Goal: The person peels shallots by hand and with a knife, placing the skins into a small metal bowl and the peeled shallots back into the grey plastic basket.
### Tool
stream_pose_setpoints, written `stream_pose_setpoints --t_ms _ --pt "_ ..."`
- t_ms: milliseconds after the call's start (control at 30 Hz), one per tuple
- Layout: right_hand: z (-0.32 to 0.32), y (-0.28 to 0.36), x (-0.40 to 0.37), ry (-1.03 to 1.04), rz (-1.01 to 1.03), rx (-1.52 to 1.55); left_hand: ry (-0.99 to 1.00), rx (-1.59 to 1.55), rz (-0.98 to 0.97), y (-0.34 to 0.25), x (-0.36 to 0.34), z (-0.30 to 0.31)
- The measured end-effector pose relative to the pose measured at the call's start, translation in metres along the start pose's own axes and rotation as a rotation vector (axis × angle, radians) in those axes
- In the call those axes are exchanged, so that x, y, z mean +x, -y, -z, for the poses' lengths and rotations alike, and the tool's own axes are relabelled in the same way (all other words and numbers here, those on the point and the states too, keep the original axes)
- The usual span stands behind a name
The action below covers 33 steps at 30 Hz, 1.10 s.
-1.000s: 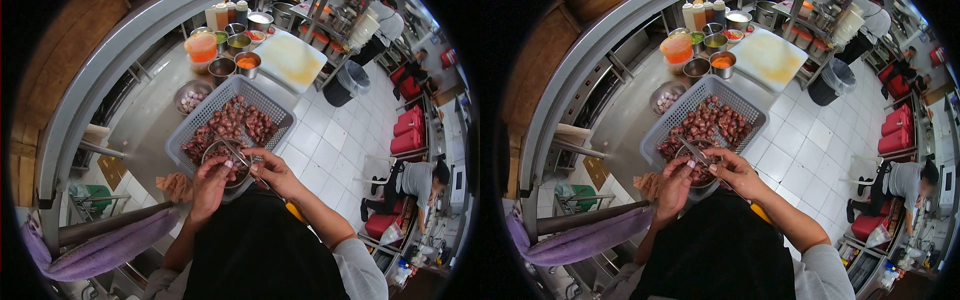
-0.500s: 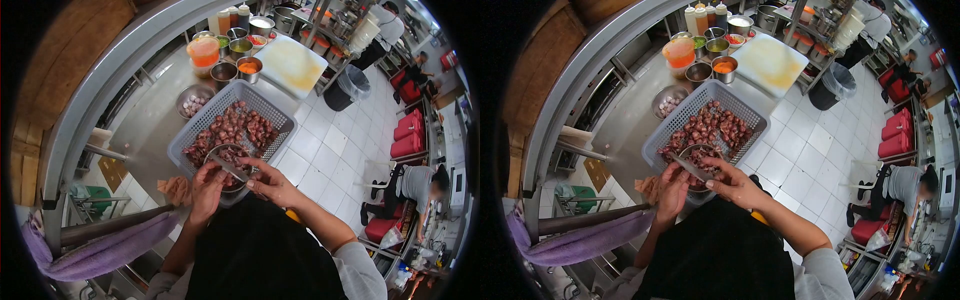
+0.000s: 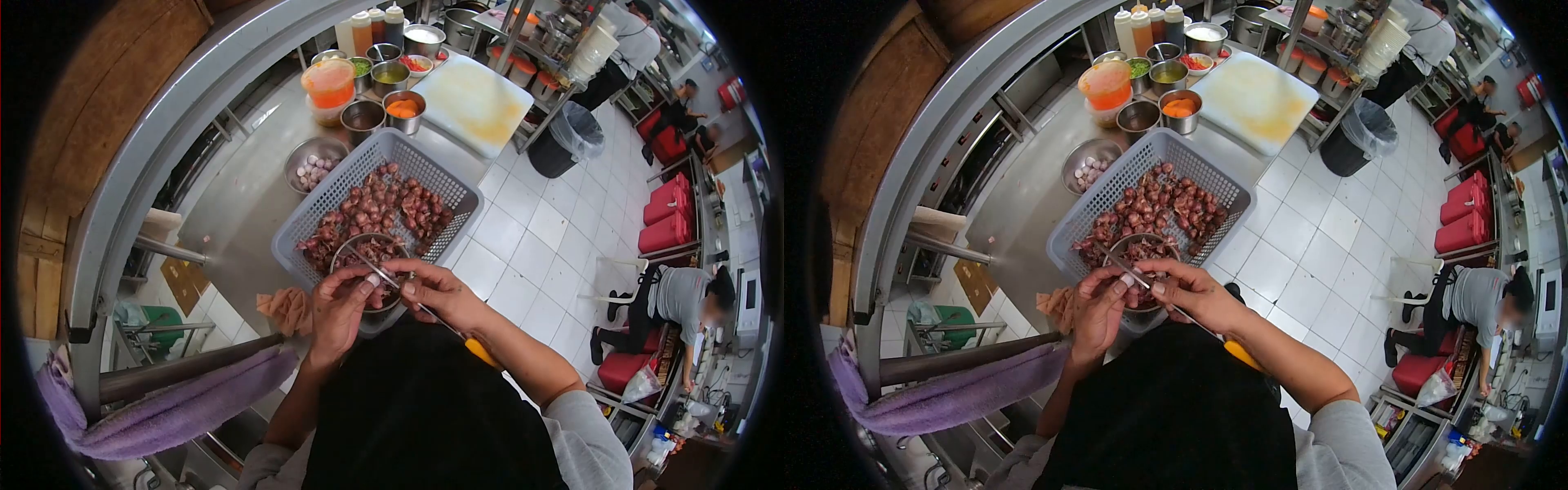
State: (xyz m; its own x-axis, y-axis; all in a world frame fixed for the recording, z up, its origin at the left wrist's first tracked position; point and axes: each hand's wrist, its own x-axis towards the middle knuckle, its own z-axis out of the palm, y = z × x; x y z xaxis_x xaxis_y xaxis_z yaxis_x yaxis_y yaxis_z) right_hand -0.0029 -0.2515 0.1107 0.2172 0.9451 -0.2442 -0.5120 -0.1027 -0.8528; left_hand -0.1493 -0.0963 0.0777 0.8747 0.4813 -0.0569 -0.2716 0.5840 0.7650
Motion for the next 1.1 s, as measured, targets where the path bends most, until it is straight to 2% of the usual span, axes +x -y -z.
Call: stream_pose_setpoints --t_ms 133,233,300,333,400,533,600,633,700,833,900,933,1000,1100 --pt "0.007 -0.002 0.002 -0.029 -0.039 0.096 -0.091 -0.036 0.055 -0.002 0.003 0.000" --pt "0.015 -0.015 0.008 -0.062 -0.053 0.039 -0.148 0.046 0.104 0.004 0.004 0.016" --pt "0.020 -0.023 0.011 -0.080 -0.128 -0.065 -0.178 0.254 0.092 0.013 0.006 0.033" --pt "0.022 -0.027 0.012 -0.078 -0.127 -0.063 -0.179 0.256 0.091 0.015 0.008 0.041" --pt "0.026 -0.031 0.010 -0.108 -0.156 0.032 -0.162 0.370 0.147 0.017 0.010 0.053" --pt "0.029 -0.032 0.010 -0.098 -0.133 0.045 -0.157 0.314 0.142 0.015 0.016 0.058" --pt "0.029 -0.031 0.009 -0.096 -0.127 0.005 -0.164 0.506 0.203 0.008 0.022 0.058" --pt "0.029 -0.032 0.009 -0.095 -0.126 0.005 -0.164 0.507 0.202 0.006 0.026 0.058" --pt "0.032 -0.034 0.007 -0.101 -0.082 0.028 -0.083 0.698 0.253 0.003 0.031 0.058" --pt "0.035 -0.029 0.000 -0.149 -0.092 0.063 -0.008 0.810 0.192 0.006 0.038 0.062" --pt "0.038 -0.025 -0.004 -0.151 -0.070 0.067 -0.021 0.739 0.387 -0.003 0.042 0.058" --pt "0.040 -0.025 -0.005 -0.156 -0.069 0.070 -0.017 0.740 0.392 -0.001 0.043 0.063" --pt "0.043 -0.025 -0.006 -0.173 -0.071 0.079 0.091 0.915 0.199 0.006 0.047 0.074" --pt "0.041 -0.023 -0.007 -0.203 -0.060 0.097 0.089 0.880 0.105 0.012 0.047 0.080"
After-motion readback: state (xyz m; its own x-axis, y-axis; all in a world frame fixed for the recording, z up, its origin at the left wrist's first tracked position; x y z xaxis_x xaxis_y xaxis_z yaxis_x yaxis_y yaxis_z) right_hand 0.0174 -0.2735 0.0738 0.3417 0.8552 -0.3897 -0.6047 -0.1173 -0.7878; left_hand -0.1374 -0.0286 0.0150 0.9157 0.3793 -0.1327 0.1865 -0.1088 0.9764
